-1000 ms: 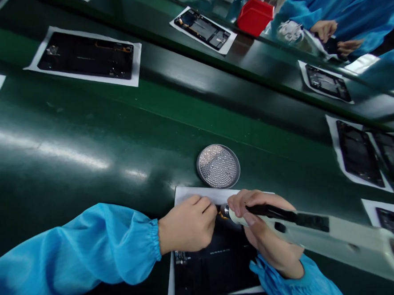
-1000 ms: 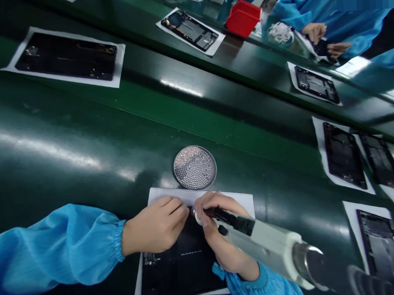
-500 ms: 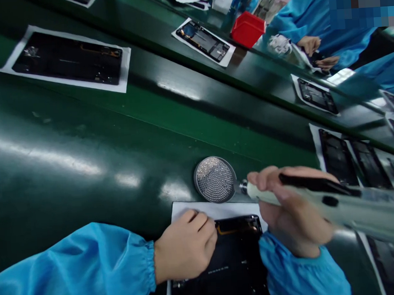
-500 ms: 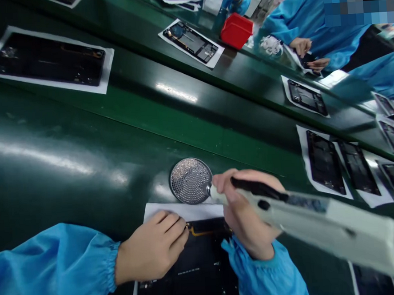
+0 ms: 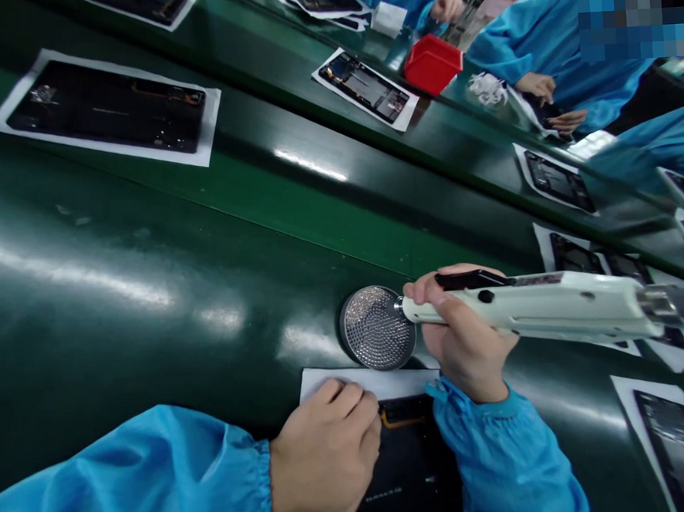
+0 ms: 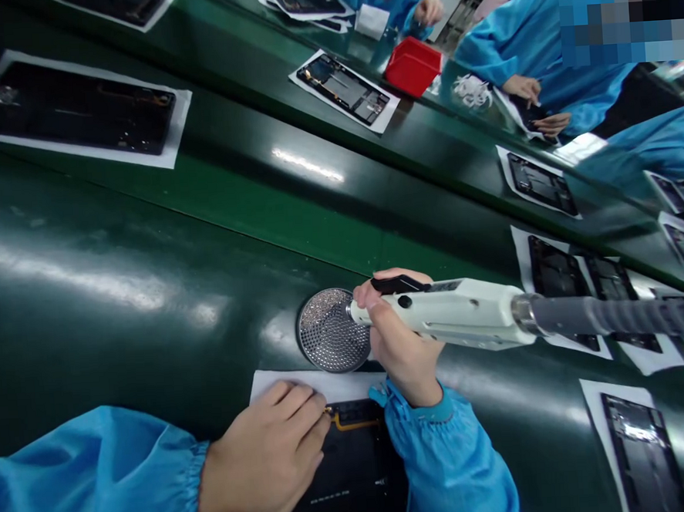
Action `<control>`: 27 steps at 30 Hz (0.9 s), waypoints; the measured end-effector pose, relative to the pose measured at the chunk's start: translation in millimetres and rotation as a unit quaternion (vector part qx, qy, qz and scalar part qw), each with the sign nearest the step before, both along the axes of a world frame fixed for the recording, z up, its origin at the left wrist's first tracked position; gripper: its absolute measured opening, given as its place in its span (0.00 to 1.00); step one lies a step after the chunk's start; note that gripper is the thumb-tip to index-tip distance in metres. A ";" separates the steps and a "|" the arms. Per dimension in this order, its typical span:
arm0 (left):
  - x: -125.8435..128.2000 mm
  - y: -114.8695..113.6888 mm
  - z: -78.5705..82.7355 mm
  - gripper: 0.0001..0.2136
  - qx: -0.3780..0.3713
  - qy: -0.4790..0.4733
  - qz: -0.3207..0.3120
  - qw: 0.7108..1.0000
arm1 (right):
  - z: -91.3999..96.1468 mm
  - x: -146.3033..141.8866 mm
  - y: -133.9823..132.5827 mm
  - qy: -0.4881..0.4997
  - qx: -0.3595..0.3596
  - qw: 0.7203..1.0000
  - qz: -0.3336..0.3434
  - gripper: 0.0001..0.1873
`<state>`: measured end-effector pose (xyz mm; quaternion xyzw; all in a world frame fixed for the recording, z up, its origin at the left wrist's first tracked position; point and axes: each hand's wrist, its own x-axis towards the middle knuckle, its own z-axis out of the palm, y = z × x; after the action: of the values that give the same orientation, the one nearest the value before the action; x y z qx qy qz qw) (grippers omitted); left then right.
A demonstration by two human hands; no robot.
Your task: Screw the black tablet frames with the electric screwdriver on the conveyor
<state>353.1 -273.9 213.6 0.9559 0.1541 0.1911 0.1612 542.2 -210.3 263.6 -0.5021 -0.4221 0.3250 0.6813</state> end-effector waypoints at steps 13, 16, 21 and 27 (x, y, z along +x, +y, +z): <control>-1.8 0.7 -0.2 0.17 0.016 0.002 -0.012 1.000 | -5.7 1.4 3.4 0.002 -0.010 1.000 -0.008 0.11; -1.5 1.5 -0.4 0.17 0.018 0.000 -0.014 1.000 | -6.1 2.1 2.7 -0.003 -0.007 1.000 -0.003 0.11; -2.0 0.8 -1.6 0.17 0.016 0.000 -0.014 1.000 | -5.6 3.5 2.5 -0.004 -0.010 1.000 -0.002 0.10; -1.9 1.2 -2.3 0.16 0.016 -0.002 -0.013 1.000 | -7.5 2.0 4.2 0.009 -0.012 1.000 0.001 0.10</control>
<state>351.2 -272.6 211.3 0.9598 0.1387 0.1937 0.1487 544.1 -206.0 256.1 -0.5069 -0.4130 0.3351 0.6784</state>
